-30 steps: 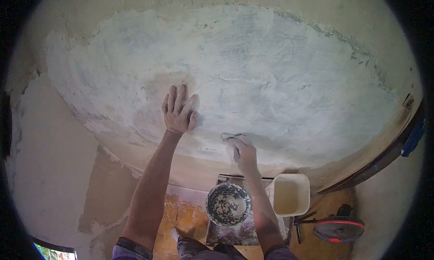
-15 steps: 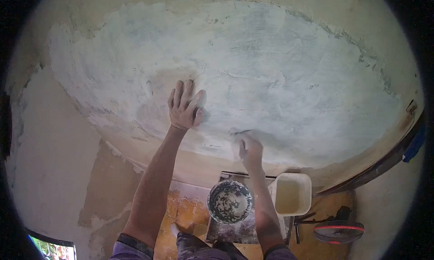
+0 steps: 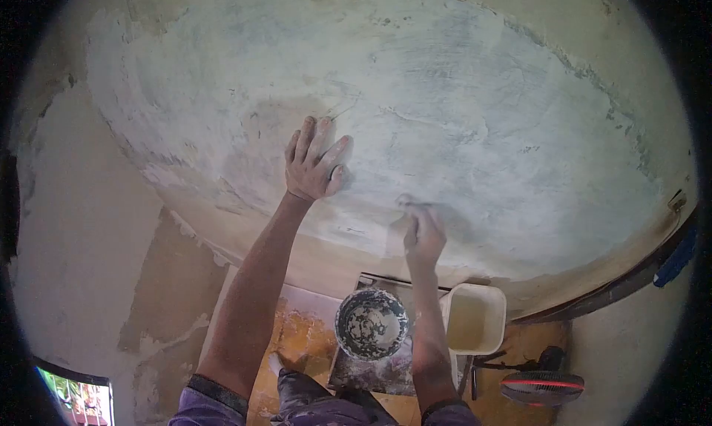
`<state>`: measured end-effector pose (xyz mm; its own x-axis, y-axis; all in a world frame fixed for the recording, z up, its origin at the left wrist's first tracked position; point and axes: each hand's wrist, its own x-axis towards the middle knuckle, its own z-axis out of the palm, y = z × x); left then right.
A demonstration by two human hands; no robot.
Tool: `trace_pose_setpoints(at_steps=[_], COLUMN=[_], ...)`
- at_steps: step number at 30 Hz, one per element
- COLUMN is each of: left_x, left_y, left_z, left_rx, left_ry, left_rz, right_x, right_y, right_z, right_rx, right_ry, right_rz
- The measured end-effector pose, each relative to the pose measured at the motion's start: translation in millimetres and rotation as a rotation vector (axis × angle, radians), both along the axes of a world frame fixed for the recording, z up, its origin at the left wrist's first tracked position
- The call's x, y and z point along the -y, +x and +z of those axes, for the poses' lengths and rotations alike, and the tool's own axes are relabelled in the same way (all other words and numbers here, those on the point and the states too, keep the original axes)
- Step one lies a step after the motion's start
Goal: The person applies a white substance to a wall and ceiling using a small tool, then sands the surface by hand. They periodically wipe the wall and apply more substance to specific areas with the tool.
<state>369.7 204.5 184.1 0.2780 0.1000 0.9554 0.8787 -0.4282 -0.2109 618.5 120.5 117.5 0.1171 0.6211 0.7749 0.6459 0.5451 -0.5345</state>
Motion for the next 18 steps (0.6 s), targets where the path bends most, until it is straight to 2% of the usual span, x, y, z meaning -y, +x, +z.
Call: trace_pose_setpoints(at_steps=[4, 9, 11, 14, 18], left_x=[3.6, 0.4, -0.8, -3.2, 0.4], left_y=[2.5, 2.4, 0.7, 1.5, 0.7], left_z=[-2.0, -3.3, -2.6, -3.5, -2.1], left_rx=[0.023, 0.023, -0.013, -0.01, -0.011], left_ry=[-0.004, 0.004, -0.009, 0.005, -0.014], left_rz=[0.009, -0.012, -0.004, -0.009, 0.013], right_x=[5.0, 24.8, 13.0, -6.8, -4.4], right_y=[-3.5, -6.0, -5.8, -9.3, -24.3], right_z=[-11.9, 94.2, 101.4, 64.5, -36.6], right_rx=[0.056, -0.041, -0.046, 0.023, 0.128], right_ry=[-0.145, 0.136, 0.194, 0.114, -0.14], right_rz=[0.182, -0.049, -0.118, -0.11, 0.083])
